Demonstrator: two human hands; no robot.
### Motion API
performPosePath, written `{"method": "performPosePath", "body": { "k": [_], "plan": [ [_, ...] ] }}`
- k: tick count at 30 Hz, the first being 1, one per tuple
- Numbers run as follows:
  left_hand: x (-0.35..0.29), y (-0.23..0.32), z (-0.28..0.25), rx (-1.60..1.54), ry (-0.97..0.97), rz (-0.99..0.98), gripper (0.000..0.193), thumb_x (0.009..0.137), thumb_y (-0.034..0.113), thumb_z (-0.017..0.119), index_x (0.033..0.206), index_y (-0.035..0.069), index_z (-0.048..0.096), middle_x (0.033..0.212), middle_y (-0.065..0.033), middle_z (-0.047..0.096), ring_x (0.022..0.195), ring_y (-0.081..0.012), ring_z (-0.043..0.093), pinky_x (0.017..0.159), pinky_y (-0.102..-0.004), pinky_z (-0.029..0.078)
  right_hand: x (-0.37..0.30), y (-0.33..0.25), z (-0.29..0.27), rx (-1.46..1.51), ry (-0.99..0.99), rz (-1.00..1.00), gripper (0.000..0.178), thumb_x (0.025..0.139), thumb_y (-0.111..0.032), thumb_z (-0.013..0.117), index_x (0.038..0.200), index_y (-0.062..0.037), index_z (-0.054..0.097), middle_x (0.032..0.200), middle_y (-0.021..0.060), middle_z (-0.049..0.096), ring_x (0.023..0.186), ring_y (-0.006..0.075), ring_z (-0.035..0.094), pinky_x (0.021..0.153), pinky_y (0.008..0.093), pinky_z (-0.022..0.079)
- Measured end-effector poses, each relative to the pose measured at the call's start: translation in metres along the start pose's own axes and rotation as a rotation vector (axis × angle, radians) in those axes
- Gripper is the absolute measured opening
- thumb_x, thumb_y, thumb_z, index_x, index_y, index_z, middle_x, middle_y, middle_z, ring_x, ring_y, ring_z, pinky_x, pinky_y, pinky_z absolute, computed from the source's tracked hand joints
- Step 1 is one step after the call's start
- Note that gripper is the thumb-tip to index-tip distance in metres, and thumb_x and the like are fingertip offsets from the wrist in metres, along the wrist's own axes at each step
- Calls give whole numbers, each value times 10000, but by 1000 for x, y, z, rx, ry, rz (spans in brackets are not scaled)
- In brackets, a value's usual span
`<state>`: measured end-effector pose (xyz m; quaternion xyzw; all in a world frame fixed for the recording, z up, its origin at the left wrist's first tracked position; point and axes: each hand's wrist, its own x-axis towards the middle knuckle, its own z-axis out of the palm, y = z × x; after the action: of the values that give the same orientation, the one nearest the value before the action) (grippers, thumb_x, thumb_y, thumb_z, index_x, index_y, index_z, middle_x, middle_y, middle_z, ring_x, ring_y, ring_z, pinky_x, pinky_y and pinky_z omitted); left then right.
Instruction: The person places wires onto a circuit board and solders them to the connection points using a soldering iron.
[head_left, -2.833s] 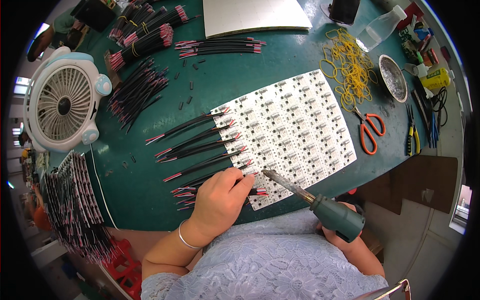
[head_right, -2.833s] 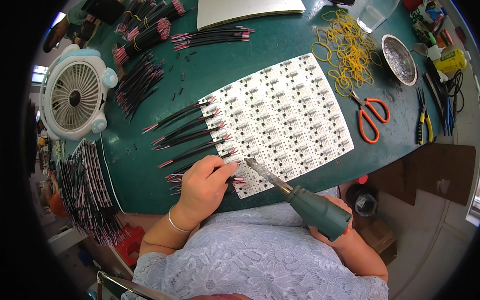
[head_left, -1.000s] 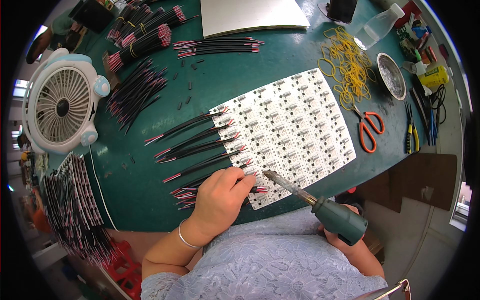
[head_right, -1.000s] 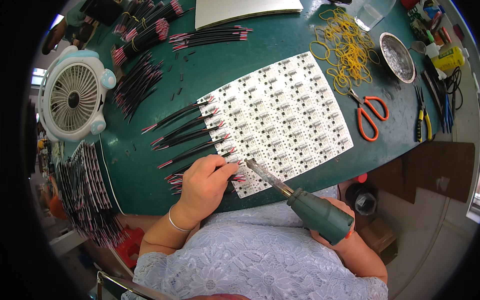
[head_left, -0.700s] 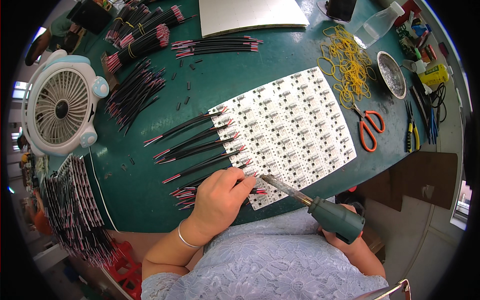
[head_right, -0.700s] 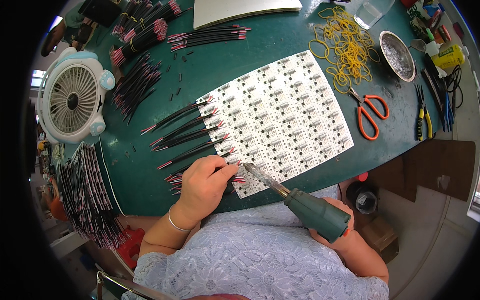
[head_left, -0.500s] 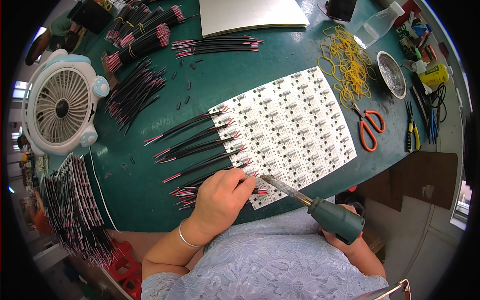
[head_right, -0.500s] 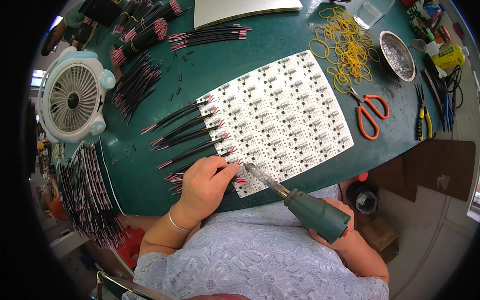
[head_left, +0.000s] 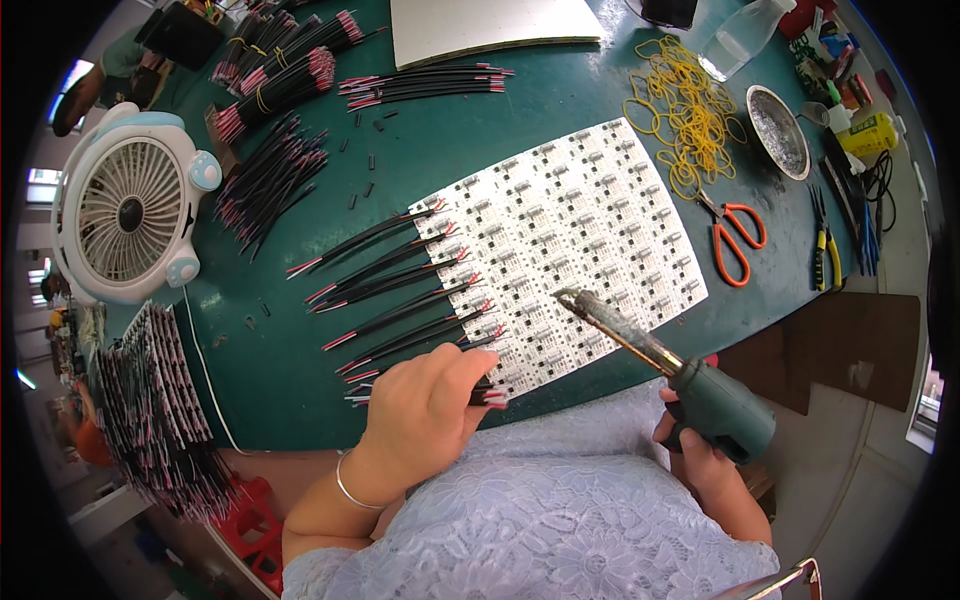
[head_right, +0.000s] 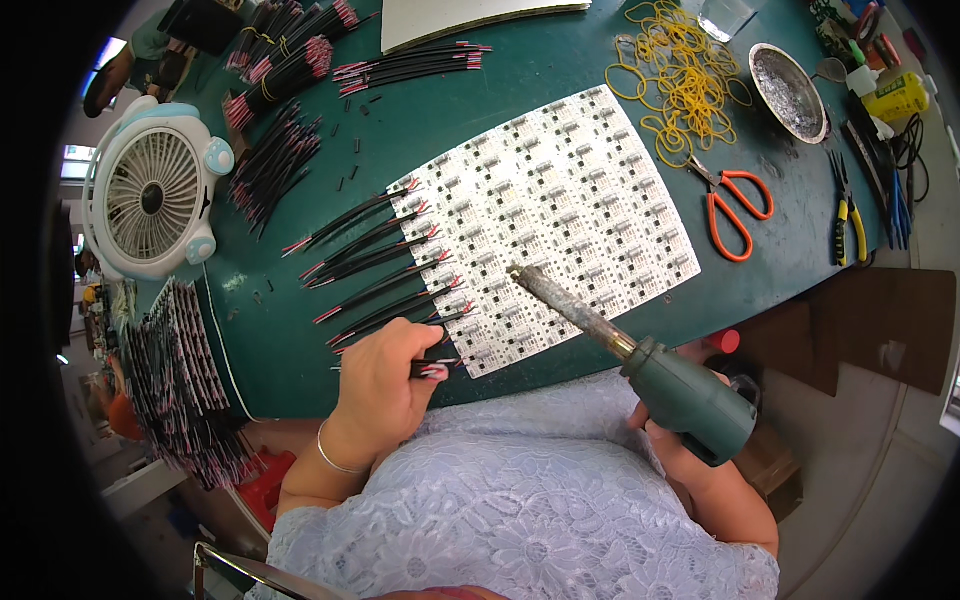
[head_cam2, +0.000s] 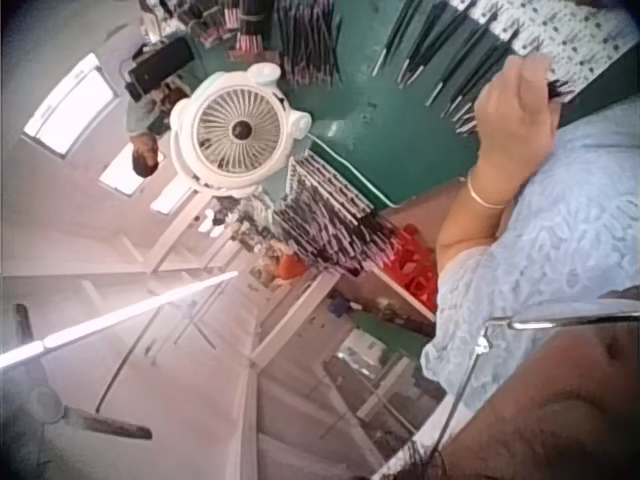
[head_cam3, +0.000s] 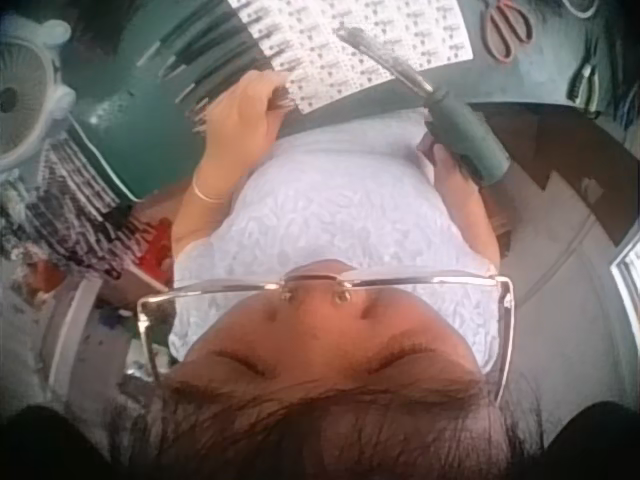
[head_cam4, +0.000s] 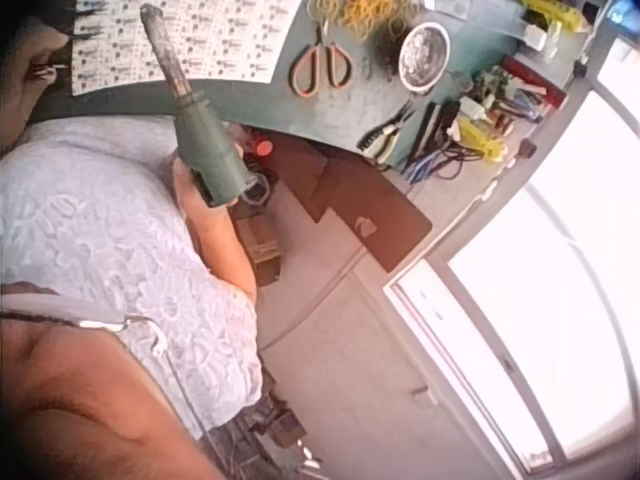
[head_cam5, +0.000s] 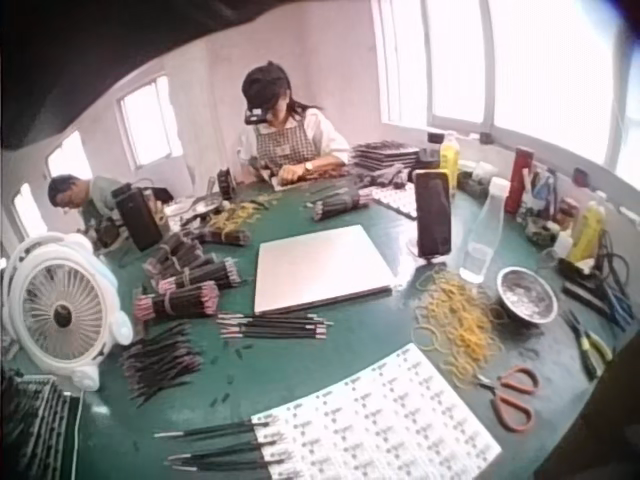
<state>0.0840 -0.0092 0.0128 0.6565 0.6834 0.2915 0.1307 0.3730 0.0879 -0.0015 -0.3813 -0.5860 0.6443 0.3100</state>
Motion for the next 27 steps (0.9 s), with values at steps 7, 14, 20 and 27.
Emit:
{"method": "performPosePath", "body": {
  "k": [7, 14, 20, 27],
  "plan": [
    [-10, -5, 19, 124, -42, 30, 299, 617, -38, 682, 890, 72, 630, 829, -68, 566, 616, -253, 577, 528, -356, 470, -6, 1, -10, -298, -252, -34, 163, 757, -20, 642, 918, -31, 656, 784, 81, 661, 640, 215, 649, 615, 321, 506],
    [-8, -7, 25, 83, -18, 76, 369, 582, -45, 685, 933, 61, 649, 865, -77, 571, 672, -253, 596, 551, -344, 486, -6, 5, -11, -435, -292, -82, 208, 704, -6, 674, 912, -25, 671, 896, 121, 687, 753, 282, 667, 665, 343, 522],
    [-8, -6, 25, 62, -48, 34, 402, 564, -57, 688, 952, 42, 653, 879, -89, 566, 695, -255, 603, 573, -343, 498, 3, 7, -5, -423, -337, -180, 195, 755, -45, 648, 945, 1, 649, 835, 103, 654, 675, 236, 643, 624, 325, 512],
    [-6, -6, 24, 56, -60, 26, 389, 573, -65, 704, 945, 34, 649, 863, -86, 556, 679, -245, 601, 559, -332, 500, 8, 2, -4, -634, -363, -349, 158, 786, -84, 649, 930, -21, 663, 845, 93, 663, 709, 255, 649, 642, 350, 499]
  ]
}}
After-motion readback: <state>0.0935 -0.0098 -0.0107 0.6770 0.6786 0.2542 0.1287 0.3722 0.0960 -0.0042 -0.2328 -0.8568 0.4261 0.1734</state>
